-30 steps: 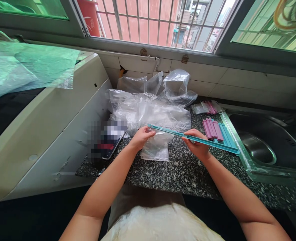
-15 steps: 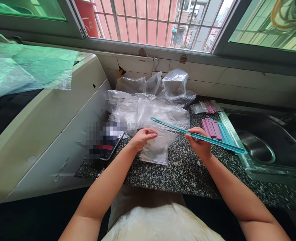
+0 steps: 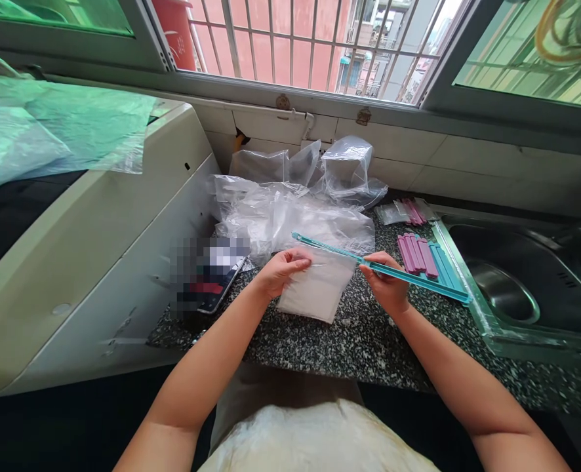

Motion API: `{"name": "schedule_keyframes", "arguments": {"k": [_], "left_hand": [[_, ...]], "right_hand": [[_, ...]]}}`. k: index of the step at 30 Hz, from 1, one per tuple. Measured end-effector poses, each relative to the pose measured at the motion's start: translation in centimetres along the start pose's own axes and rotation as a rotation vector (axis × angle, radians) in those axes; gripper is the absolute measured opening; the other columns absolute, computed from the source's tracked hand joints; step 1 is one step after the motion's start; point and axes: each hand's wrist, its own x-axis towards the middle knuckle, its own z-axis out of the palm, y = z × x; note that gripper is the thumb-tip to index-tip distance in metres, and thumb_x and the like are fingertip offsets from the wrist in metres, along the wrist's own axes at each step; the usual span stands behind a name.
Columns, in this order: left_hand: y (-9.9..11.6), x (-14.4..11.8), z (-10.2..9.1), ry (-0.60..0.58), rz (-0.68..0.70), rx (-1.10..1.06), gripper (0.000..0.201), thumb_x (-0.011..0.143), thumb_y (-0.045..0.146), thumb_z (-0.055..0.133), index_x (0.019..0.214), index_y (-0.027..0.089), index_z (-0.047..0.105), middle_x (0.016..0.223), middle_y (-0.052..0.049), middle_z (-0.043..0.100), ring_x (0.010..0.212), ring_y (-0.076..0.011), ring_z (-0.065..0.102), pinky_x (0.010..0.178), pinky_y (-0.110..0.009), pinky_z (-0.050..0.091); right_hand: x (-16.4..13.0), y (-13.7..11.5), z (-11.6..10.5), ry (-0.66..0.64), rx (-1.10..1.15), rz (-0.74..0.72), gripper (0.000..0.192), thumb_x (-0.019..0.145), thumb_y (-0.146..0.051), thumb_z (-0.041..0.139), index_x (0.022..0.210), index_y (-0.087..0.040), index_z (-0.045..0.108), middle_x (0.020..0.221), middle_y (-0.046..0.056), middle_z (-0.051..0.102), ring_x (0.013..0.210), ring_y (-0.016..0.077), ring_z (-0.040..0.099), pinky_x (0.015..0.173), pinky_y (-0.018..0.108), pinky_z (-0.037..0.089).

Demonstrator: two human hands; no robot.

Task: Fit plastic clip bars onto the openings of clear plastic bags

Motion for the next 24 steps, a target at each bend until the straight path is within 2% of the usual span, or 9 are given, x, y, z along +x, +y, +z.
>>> {"name": "schedule_keyframes", "arguments": {"k": [13,18,24], "left_hand": [[-0.09,0.13,0.28,0.071,0.008,-0.006,0.037,0.046,0.025,0.081,0.073,0.013,0.059,0.064,0.0,0.061,0.055,-0.0102,0.056,0.054,-0.023,0.043],[-0.23,0.18,0.19,0.094,0.002,0.0,0.033,0.048,0.025,0.081,0.069,0.013,0.058,0.06,0.002,0.059,0.052,-0.0087,0.054,0.052,-0.021,0.041],[-0.45,0.3,0.08,0.064,-0.002,-0.032,0.032,0.048,0.027,0.081,0.066,0.012,0.059,0.058,0.001,0.058,0.05,-0.0082,0.053,0.049,-0.02,0.04]], "right_hand": [[-0.37,-0.88,0.24,-0.035,0.027,-0.046,0.005,0.076,-0.019,0.064,0.08,-0.021,0.062,0.074,0.001,0.062,0.067,0.0141,0.058,0.06,0.027,0.048],[-0.44,-0.97,0.25,-0.045,0.019,-0.074,0.009,0.076,-0.015,0.064,0.081,-0.021,0.061,0.075,0.001,0.061,0.068,0.0132,0.058,0.06,0.026,0.048],[-0.57,-1.06,0.25,-0.071,-0.024,-0.087,0.009,0.076,-0.017,0.065,0.082,-0.021,0.06,0.076,0.002,0.062,0.068,0.0136,0.059,0.059,0.026,0.048]]}}
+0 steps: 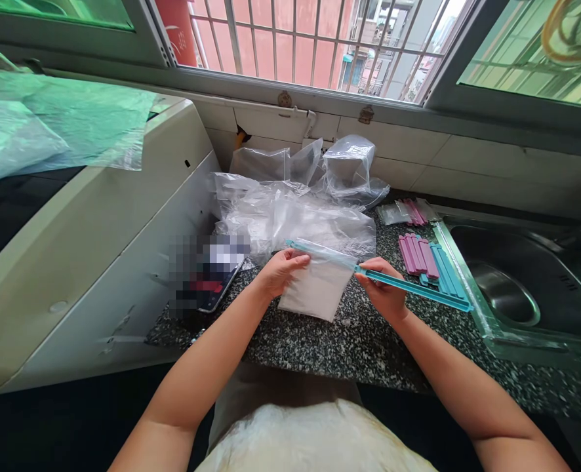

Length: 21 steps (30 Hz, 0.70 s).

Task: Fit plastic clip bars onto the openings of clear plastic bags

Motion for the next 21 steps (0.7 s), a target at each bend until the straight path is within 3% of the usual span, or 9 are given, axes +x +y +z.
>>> {"name": "schedule_keyframes", "arguments": {"k": [12,21], "left_hand": [[-0.05,0.18,-0.02,-0.006,-0.085,0.098,0.032,0.054,0.037,0.075,0.054,0.015,0.052,0.046,0.004,0.047,0.039,-0.0059,0.04,0.039,-0.021,0.027],[-0.18,0.29,0.2,0.023,-0.057,0.049,0.026,0.057,0.028,0.073,0.05,0.014,0.052,0.045,0.004,0.047,0.041,-0.0056,0.041,0.042,-0.02,0.026]], "right_hand": [[-0.04,-0.03,-0.01,-0.041,-0.008,-0.005,0.008,0.076,-0.017,0.064,0.081,-0.021,0.06,0.074,0.002,0.061,0.066,0.0142,0.059,0.059,0.027,0.049],[0.0,-0.03,-0.18,-0.067,-0.045,0.009,0.006,0.077,-0.021,0.064,0.081,-0.021,0.06,0.073,0.003,0.062,0.066,0.0144,0.059,0.059,0.028,0.049]]}}
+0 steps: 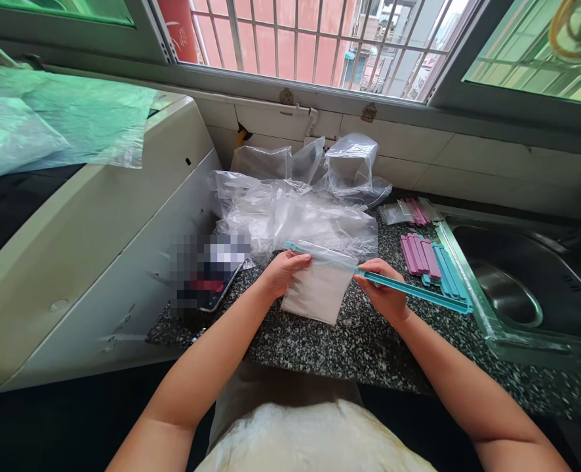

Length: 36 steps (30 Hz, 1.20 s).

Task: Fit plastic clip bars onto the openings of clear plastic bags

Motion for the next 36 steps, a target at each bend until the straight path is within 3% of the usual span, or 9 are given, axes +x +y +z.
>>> {"name": "schedule_keyframes", "arguments": {"k": [16,24,36], "left_hand": [[-0.3,0.1,0.4,0.096,0.076,-0.117,0.02,0.054,0.017,0.075,0.051,0.013,0.056,0.048,0.004,0.05,0.046,-0.0058,0.044,0.047,-0.02,0.03],[-0.4,0.3,0.5,0.141,0.095,-0.148,0.02,0.051,0.015,0.076,0.049,0.012,0.056,0.046,0.006,0.049,0.046,-0.0043,0.042,0.049,-0.019,0.031],[-0.7,0.2,0.8,0.153,0.105,-0.15,0.018,0.048,0.016,0.077,0.055,0.012,0.061,0.052,0.003,0.056,0.051,-0.0066,0.048,0.052,-0.02,0.036]], "right_hand": [[1.3,-0.5,-1.8,-0.138,-0.159,-0.05,0.009,0.079,-0.029,0.063,0.083,-0.021,0.061,0.075,0.004,0.064,0.069,0.0169,0.061,0.061,0.03,0.052],[1.7,-1.0,-3.1,-0.085,-0.223,-0.136,0.007,0.078,-0.024,0.065,0.083,-0.023,0.061,0.077,0.003,0.065,0.073,0.0181,0.062,0.064,0.033,0.053],[1.4,-1.1,-2.6,-0.025,-0.222,-0.174,0.009,0.075,-0.021,0.067,0.084,-0.023,0.065,0.077,0.003,0.065,0.069,0.017,0.063,0.062,0.032,0.055]]}}
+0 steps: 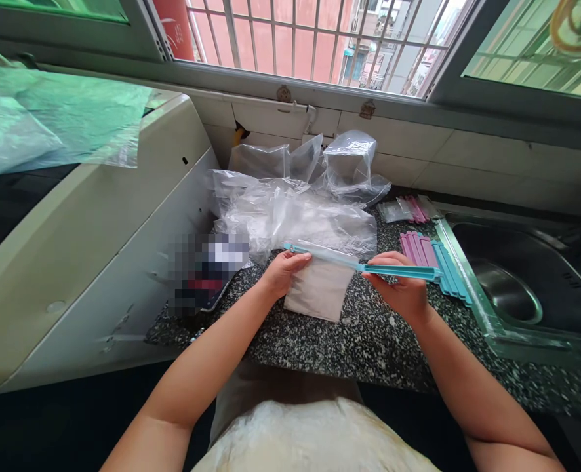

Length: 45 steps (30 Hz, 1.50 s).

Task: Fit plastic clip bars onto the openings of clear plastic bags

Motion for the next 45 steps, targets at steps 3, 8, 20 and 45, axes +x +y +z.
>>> {"name": "schedule_keyframes", "arguments": {"k": [3,8,20,45], "left_hand": [[-0.1,0.0,0.0,-0.001,0.012,0.02,0.019,0.049,0.017,0.077,0.054,0.012,0.06,0.051,0.003,0.054,0.05,-0.0063,0.047,0.051,-0.02,0.036],[-0.2,0.1,0.1,-0.002,0.027,0.031,0.02,0.049,0.017,0.077,0.052,0.013,0.058,0.049,0.004,0.053,0.049,-0.006,0.046,0.05,-0.02,0.035],[-0.4,0.2,-0.1,-0.026,0.092,0.129,0.027,0.053,0.019,0.075,0.045,0.015,0.049,0.044,0.006,0.042,0.043,-0.0039,0.035,0.046,-0.022,0.028],[-0.9,0.3,-0.4,-0.079,0.106,0.146,0.027,0.043,0.03,0.081,0.054,0.013,0.064,0.048,0.003,0.055,0.048,-0.0084,0.046,0.053,-0.023,0.037]], "right_hand": [[0.0,-0.1,0.0,-0.01,-0.023,0.01,0.007,0.076,-0.022,0.066,0.083,-0.023,0.065,0.078,0.004,0.066,0.07,0.0177,0.064,0.062,0.033,0.055],[0.1,-0.1,0.1,-0.013,-0.084,-0.023,0.005,0.076,-0.023,0.066,0.08,-0.022,0.065,0.078,0.004,0.066,0.071,0.0179,0.064,0.061,0.031,0.055],[-0.3,0.0,0.9,-0.042,-0.127,-0.057,0.011,0.077,-0.023,0.065,0.088,-0.025,0.066,0.081,0.004,0.067,0.075,0.0181,0.064,0.066,0.032,0.054],[-0.3,0.3,1.9,-0.148,-0.318,-0.198,0.012,0.084,-0.023,0.058,0.092,-0.019,0.065,0.076,0.004,0.064,0.072,0.0158,0.057,0.065,0.026,0.048]]}}
